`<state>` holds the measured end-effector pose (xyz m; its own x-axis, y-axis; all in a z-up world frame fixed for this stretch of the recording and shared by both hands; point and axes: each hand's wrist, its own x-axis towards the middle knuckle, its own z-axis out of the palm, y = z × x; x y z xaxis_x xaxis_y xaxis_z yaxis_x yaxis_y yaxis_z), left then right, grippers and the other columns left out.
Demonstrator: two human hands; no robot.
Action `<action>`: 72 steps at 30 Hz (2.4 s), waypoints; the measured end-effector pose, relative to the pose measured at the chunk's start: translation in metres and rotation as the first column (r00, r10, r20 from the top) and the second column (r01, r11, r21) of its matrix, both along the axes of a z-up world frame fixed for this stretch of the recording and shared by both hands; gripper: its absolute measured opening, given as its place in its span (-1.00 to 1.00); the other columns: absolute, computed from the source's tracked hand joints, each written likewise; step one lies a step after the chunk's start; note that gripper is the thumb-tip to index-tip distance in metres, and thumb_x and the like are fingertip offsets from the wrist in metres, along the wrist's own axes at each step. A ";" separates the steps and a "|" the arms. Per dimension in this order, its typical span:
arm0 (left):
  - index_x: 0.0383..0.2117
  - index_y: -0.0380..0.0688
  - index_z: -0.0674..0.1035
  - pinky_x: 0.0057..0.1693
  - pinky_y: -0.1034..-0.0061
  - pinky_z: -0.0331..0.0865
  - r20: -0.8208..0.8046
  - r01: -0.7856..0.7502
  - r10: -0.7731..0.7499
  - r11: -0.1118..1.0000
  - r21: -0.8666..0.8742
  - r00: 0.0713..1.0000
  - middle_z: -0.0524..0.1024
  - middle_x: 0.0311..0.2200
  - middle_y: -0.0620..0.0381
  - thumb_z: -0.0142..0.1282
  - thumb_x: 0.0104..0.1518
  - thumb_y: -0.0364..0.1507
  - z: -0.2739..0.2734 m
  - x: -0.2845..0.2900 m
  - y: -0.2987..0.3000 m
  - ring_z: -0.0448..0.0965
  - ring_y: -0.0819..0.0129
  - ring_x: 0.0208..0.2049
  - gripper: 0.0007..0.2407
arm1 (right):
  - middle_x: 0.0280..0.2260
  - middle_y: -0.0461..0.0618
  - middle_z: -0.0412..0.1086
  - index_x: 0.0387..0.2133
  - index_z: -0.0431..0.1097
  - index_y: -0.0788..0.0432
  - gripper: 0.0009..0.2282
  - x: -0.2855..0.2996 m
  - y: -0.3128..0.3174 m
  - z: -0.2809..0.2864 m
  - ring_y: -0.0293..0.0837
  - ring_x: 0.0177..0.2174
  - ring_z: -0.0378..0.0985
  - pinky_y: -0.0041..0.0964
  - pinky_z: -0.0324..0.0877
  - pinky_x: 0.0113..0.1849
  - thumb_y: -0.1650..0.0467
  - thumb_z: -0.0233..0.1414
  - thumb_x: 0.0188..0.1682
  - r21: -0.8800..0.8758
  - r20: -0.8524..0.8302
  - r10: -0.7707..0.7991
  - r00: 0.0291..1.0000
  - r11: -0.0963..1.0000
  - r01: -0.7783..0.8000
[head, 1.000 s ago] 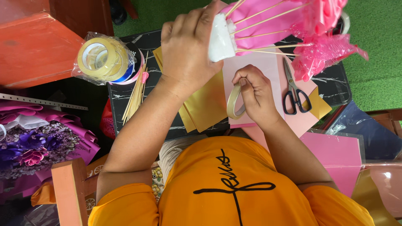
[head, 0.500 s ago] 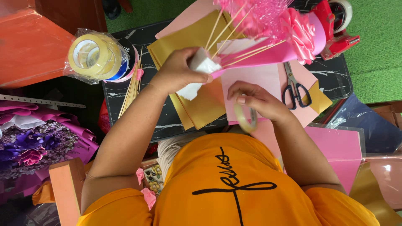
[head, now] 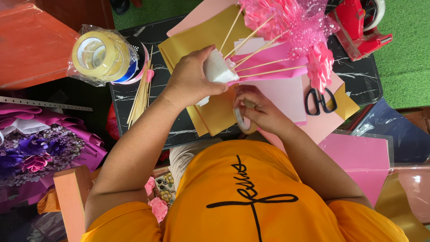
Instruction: The person wraps a small bouquet of pink satin flowers in pink paper, securing the paper around the base with tape and using shears to cut the tape.
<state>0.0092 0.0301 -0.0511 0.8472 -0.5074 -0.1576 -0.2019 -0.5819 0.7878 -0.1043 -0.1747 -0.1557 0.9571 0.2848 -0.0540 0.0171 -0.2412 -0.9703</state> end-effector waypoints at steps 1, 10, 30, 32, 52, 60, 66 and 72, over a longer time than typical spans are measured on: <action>0.12 -0.23 0.38 0.11 0.20 0.34 -0.001 -0.001 0.001 1.000 0.001 1.000 0.47 -0.08 -0.09 0.48 -0.34 -0.36 -0.001 0.001 0.001 0.49 0.01 0.02 -0.25 | -0.24 0.14 0.33 -0.17 0.39 0.12 -0.75 -0.003 0.002 0.008 0.04 -0.19 0.39 -0.13 0.31 -0.13 0.49 -0.04 -0.14 0.001 -0.001 0.001 1.000 1.000 -0.001; -0.14 -0.24 0.53 -0.01 0.33 0.38 -0.203 -0.098 0.026 0.929 -0.356 0.979 0.48 -0.32 0.06 0.40 -0.32 -0.42 -0.048 0.002 0.000 0.48 0.26 -0.18 -0.51 | -0.59 0.01 0.41 -0.05 0.29 -0.02 -0.74 -0.007 -0.006 0.064 -0.14 -0.54 0.39 -0.29 0.28 -0.45 0.45 -0.14 -0.01 -0.104 -0.138 -0.047 0.989 0.994 0.033; -0.16 -0.23 0.58 0.01 0.06 0.45 -0.816 -0.763 -0.501 0.393 -0.513 0.290 0.61 -0.28 -0.10 0.21 -0.04 -0.38 -0.214 -0.093 -0.016 0.64 0.04 -0.24 -0.69 | -0.46 -0.14 0.50 -0.26 0.43 -0.15 -0.71 -0.004 0.009 0.090 0.01 -0.43 0.57 -0.08 0.44 -0.30 0.13 -0.26 0.10 -0.887 -0.077 0.032 0.997 0.454 -0.083; -0.16 -0.24 0.58 0.00 0.05 0.46 -0.806 -0.761 -0.502 0.374 -0.530 0.314 0.61 -0.28 -0.10 0.21 -0.03 -0.38 -0.209 -0.098 -0.016 0.64 0.05 -0.24 -0.69 | -0.48 -0.11 0.50 -0.26 0.42 -0.14 -0.70 -0.006 0.011 0.085 0.03 -0.43 0.58 -0.07 0.44 -0.31 0.13 -0.28 0.10 -0.903 -0.070 0.031 0.997 0.422 -0.077; -0.07 -0.32 0.48 -0.02 0.02 0.48 -0.652 -0.691 -0.496 0.134 -0.710 0.574 0.57 -0.28 -0.20 0.20 -0.10 -0.43 -0.216 -0.114 -0.023 0.63 0.03 -0.24 -0.59 | -0.44 0.24 0.50 -0.05 0.36 0.05 -0.55 -0.004 0.028 0.081 0.33 -0.33 0.56 0.17 0.42 -0.24 0.09 -0.36 0.07 -0.830 -0.223 -0.084 0.971 0.539 -0.144; 0.02 -0.21 0.43 0.04 0.02 0.44 -0.605 -0.694 -0.568 0.080 -0.715 0.558 0.56 -0.19 -0.14 0.16 -0.08 -0.38 -0.228 -0.111 -0.024 0.60 0.05 -0.17 -0.54 | -0.45 0.21 0.50 -0.02 0.31 0.03 -0.61 -0.005 0.024 0.078 0.29 -0.32 0.55 0.15 0.41 -0.21 0.16 -0.33 0.06 -0.762 -0.187 -0.070 0.980 0.640 -0.100; 0.11 -0.10 0.40 0.14 -0.04 0.34 -0.566 -0.745 -0.695 0.065 -0.664 0.444 0.53 -0.07 -0.06 0.16 -0.14 -0.27 -0.226 -0.113 -0.024 0.55 0.05 -0.07 -0.43 | -0.45 0.26 0.49 -0.10 0.35 0.15 -0.62 -0.008 0.032 0.089 0.30 -0.37 0.56 0.16 0.42 -0.25 0.15 -0.24 0.07 -0.762 -0.118 -0.076 0.990 0.646 -0.041; 0.13 -0.07 0.40 0.17 -0.02 0.31 -0.531 -0.748 -0.751 0.074 -0.659 0.393 0.52 -0.07 -0.01 0.13 -0.21 -0.20 -0.219 -0.109 -0.024 0.54 0.08 -0.06 -0.37 | -0.46 0.18 0.51 -0.14 0.32 0.12 -0.64 -0.010 0.035 0.093 0.30 -0.38 0.56 0.19 0.41 -0.26 0.13 -0.24 0.06 -0.818 -0.115 -0.023 0.993 0.569 -0.081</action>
<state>-0.1002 0.0065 -0.2700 0.6285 -0.7772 -0.0316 0.7770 0.6255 0.0712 -0.1143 -0.1394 -0.0625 0.9228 0.0960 -0.3731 -0.0448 -0.9352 -0.3513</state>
